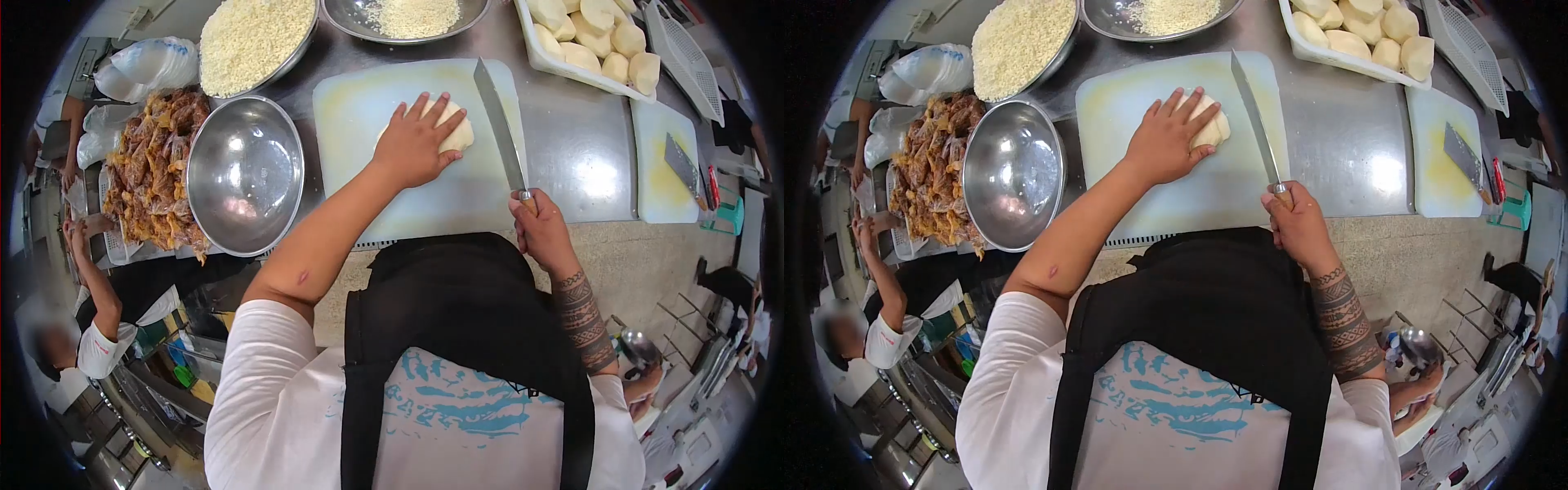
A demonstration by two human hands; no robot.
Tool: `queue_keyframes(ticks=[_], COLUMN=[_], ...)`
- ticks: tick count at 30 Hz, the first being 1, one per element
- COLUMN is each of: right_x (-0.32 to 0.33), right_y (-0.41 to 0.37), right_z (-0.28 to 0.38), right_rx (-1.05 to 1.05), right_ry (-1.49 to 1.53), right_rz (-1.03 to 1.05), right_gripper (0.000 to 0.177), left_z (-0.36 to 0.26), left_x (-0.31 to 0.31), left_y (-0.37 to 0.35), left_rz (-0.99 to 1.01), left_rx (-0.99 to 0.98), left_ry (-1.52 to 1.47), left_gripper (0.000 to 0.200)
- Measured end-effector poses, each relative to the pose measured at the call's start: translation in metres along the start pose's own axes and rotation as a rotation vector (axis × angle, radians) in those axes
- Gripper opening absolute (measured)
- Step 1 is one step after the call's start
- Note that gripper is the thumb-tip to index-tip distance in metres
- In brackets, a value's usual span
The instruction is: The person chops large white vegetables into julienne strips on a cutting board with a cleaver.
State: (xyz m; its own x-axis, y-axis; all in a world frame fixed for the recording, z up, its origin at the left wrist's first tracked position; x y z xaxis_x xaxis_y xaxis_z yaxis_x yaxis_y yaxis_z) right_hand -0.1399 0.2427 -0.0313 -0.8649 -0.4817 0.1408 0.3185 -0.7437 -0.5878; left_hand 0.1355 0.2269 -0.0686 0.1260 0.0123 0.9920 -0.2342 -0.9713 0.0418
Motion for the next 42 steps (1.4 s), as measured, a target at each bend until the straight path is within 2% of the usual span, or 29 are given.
queue_keyframes(ticks=[3,5,10,12,13,14,15,17,19,21,23,26,30,32,36,37,38,39,40,42], right_x=[-0.011,-0.008,-0.004,-0.007,-0.009,-0.011,-0.018,-0.033,-0.033,-0.028,-0.016,-0.008,0.003,0.008,0.007,0.006,0.006,0.008,0.009,0.015], right_y=[0.0,0.003,0.002,0.008,0.014,0.017,0.017,0.011,0.012,0.012,0.011,0.008,0.013,0.011,0.006,0.005,0.006,0.005,0.004,0.004], right_z=[-0.01,-0.014,-0.006,-0.013,-0.018,-0.021,-0.022,-0.018,-0.018,-0.012,-0.001,0.013,0.004,0.004,0.012,0.012,0.013,0.013,0.015,0.015], right_rx=[-0.036,-0.09,-0.068,-0.057,0.091,0.237,0.239,0.464,0.41,0.351,0.027,-0.052,-0.018,0.362,0.286,0.339,0.393,0.397,0.389,0.38], right_ry=[0.103,0.13,0.128,0.111,-0.052,-0.214,-0.212,-0.326,-0.3,-0.273,-0.171,-0.224,-0.26,-0.45,-0.411,-0.55,-0.69,-0.689,-0.681,-0.678], right_rz=[0.042,0.057,0.087,0.101,0.096,0.088,0.09,0.056,0.094,0.131,0.225,0.173,0.141,-0.02,0.102,0.102,0.1,0.11,0.139,0.183], right_gripper=[0.022,0.016,0.018,0.018,0.019,0.019,0.019,0.02,0.02,0.021,0.029,0.029,0.027,0.034,0.045,0.045,0.044,0.044,0.044,0.043], left_z=[-0.001,0.001,0.0,0.003,0.004,0.008,0.009,0.005,-0.001,-0.006,-0.004,-0.009,-0.012,-0.011,-0.008,-0.004,0.003,0.008,0.012,0.021], left_x=[0.002,0.002,0.002,0.004,0.0,-0.004,-0.002,0.001,0.005,0.0,-0.003,-0.006,-0.005,-0.004,-0.004,-0.006,-0.004,0.001,0.003,0.012], left_y=[-0.006,-0.013,-0.016,-0.015,-0.014,-0.011,-0.008,-0.002,0.001,0.0,0.0,-0.008,-0.014,-0.014,-0.014,-0.015,-0.017,-0.022,-0.028,-0.047], left_rz=[0.089,0.079,0.078,-0.002,-0.001,-0.014,-0.03,-0.029,-0.032,0.146,0.108,0.071,0.054,0.048,0.027,0.027,-0.123,-0.274,-0.272,-0.465], left_rx=[-0.069,-0.071,-0.069,-0.018,-0.015,0.083,0.178,0.165,0.158,0.108,0.1,0.081,0.063,0.068,0.12,0.131,0.188,0.241,0.25,0.41], left_ry=[0.078,0.048,0.03,-0.084,-0.078,-0.084,-0.089,0.002,0.091,0.014,-0.002,0.023,0.087,0.071,-0.075,-0.07,-0.267,-0.464,-0.461,-0.348], left_gripper=[0.072,0.072,0.072,0.076,0.076,0.078,0.081,0.082,0.083,0.08,0.078,0.077,0.077,0.077,0.072,0.072,0.07,0.068,0.068,0.066])
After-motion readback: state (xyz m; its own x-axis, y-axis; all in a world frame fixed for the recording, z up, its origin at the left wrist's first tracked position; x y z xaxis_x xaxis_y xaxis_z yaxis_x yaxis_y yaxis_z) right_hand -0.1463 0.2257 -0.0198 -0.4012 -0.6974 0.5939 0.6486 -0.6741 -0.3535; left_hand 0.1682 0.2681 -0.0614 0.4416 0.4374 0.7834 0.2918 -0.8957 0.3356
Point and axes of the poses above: each hand's wrist, its own y-axis towards the middle knuckle, its own x-axis out of the back of the hand, z = x × y, the point moved 3 cm from there along y, towards the middle knuckle, and after that the axes turned 3 degrees about y, right-handed, at the moved point
